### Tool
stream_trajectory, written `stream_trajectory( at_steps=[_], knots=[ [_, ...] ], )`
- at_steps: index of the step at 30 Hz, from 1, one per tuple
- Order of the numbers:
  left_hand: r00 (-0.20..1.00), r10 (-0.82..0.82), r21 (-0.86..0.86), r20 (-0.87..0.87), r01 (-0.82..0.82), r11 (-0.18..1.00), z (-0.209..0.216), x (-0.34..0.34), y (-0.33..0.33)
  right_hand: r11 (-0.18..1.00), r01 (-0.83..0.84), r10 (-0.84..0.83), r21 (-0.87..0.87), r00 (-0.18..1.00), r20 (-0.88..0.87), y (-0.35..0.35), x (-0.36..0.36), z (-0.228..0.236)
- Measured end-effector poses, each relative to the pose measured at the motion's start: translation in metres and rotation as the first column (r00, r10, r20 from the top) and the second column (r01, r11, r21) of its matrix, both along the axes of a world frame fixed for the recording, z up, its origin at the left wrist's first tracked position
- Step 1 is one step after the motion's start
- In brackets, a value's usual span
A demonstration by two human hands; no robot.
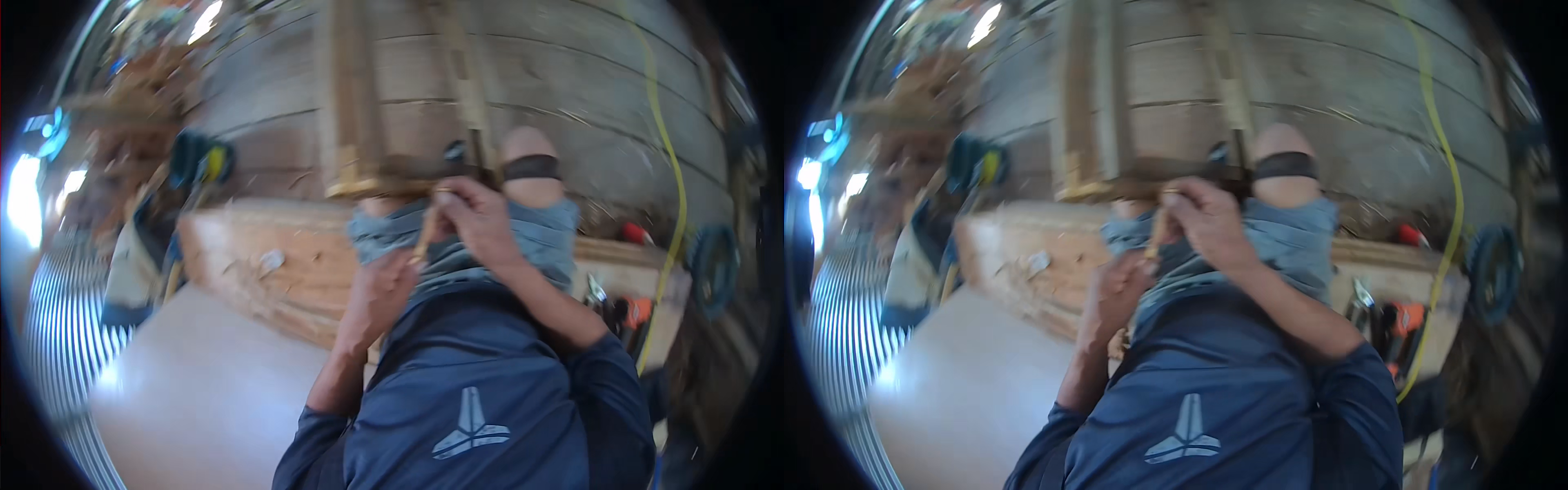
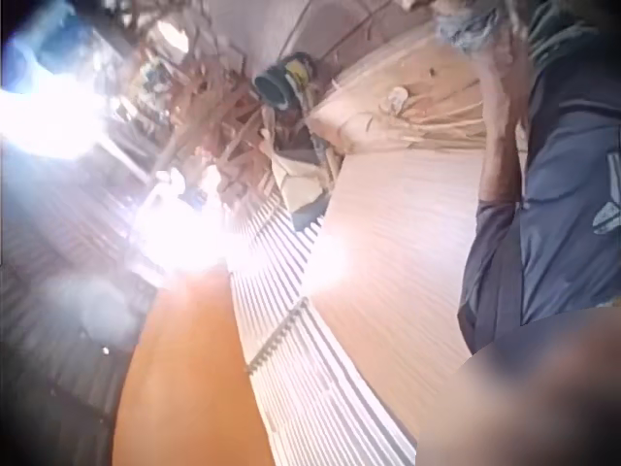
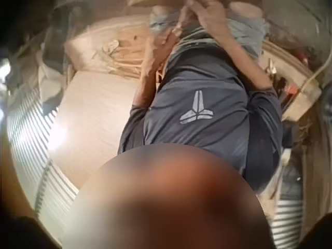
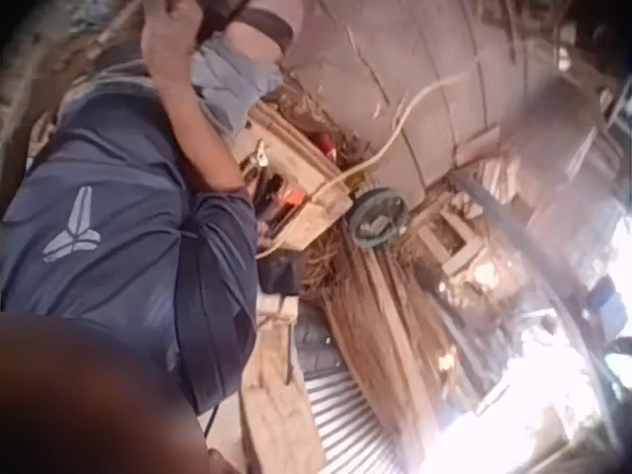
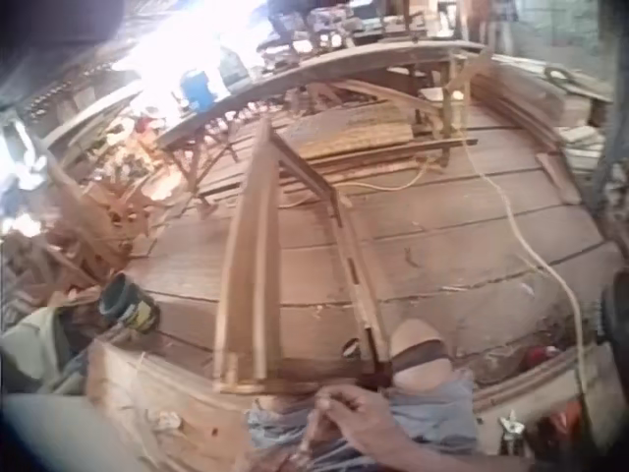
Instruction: Assembling and reinforcing bamboo furniture frame parts using a staple gun, wood glue, and rattan strips.
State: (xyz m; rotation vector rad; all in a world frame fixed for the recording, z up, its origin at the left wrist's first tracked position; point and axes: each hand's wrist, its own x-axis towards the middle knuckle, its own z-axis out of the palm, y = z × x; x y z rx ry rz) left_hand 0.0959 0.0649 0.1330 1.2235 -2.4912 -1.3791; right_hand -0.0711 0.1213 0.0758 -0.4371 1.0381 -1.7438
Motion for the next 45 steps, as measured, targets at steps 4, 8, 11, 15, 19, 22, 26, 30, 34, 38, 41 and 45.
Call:
stream_trajectory(
  at_steps=[4, 8, 11, 15, 19, 22, 26, 30, 34, 38, 41, 45],
  knots=[
    [0.999, -0.039, -0.047, -0.003, 0.039, 0.998, -0.011, -0.022, -0.007, 0.993, 0.028, -0.068, 0.115, 0.932, 0.357, 0.026, -0.014, -0.002],
    [0.967, -0.249, -0.049, 0.048, 0.251, 0.967, -0.012, -0.043, -0.015, 0.975, 0.196, -0.222, 0.104, 0.881, 0.419, 0.048, -0.021, 0.009],
    [0.944, -0.327, 0.041, 0.046, 0.325, 0.945, -0.005, -0.052, -0.009, 0.942, 0.307, -0.335, 0.134, 0.856, 0.393, 0.059, -0.02, 0.007],
    [0.93, -0.364, 0.176, 0.053, 0.35, 0.92, -0.006, -0.068, 0.002, 0.867, 0.397, -0.465, 0.301, 0.861, 0.205, 0.076, -0.028, -0.008],
    [0.961, -0.276, 0.305, 0.016, 0.258, 0.917, -0.019, -0.082, 0.021, 0.91, 0.379, -0.411, 0.166, 0.879, 0.242, 0.097, -0.042, -0.017],
    [0.964, -0.267, 0.475, 0.015, 0.228, 0.85, -0.03, -0.093, 0.041, 0.899, 0.424, -0.437, 0.11, 0.883, 0.171, 0.131, -0.051, -0.022],
    [0.939, -0.343, 0.457, -0.018, 0.313, 0.833, -0.029, -0.104, 0.055, 0.806, 0.579, -0.562, 0.126, 0.814, -0.145, 0.196, -0.064, -0.038],
    [0.968, -0.122, 0.454, -0.217, 0.211, 0.866, -0.028, -0.126, 0.045, 0.276, 0.845, -0.639, 0.458, 0.517, -0.569, 0.283, -0.074, -0.069],
    [0.969, -0.004, 0.565, -0.246, 0.147, 0.812, -0.029, -0.136, 0.028, -0.017, 0.765, -0.528, 0.643, 0.54, -0.656, 0.339, -0.035, -0.102],
    [0.952, 0.094, 0.725, -0.29, 0.154, 0.672, -0.04, -0.132, 0.02, -0.06, 0.819, -0.214, 0.57, 0.547, -0.809, 0.328, 0.015, -0.129],
    [0.935, 0.108, 0.764, -0.337, 0.204, 0.612, -0.049, -0.126, 0.019, -0.053, 0.828, -0.02, 0.558, 0.558, -0.83, 0.314, 0.033, -0.133],
    [0.933, 0.046, 0.72, -0.357, 0.244, 0.65, -0.052, -0.121, 0.015, -0.14, 0.937, 0.043, 0.32, 0.329, -0.943, 0.337, 0.024, -0.122]
  ],
)
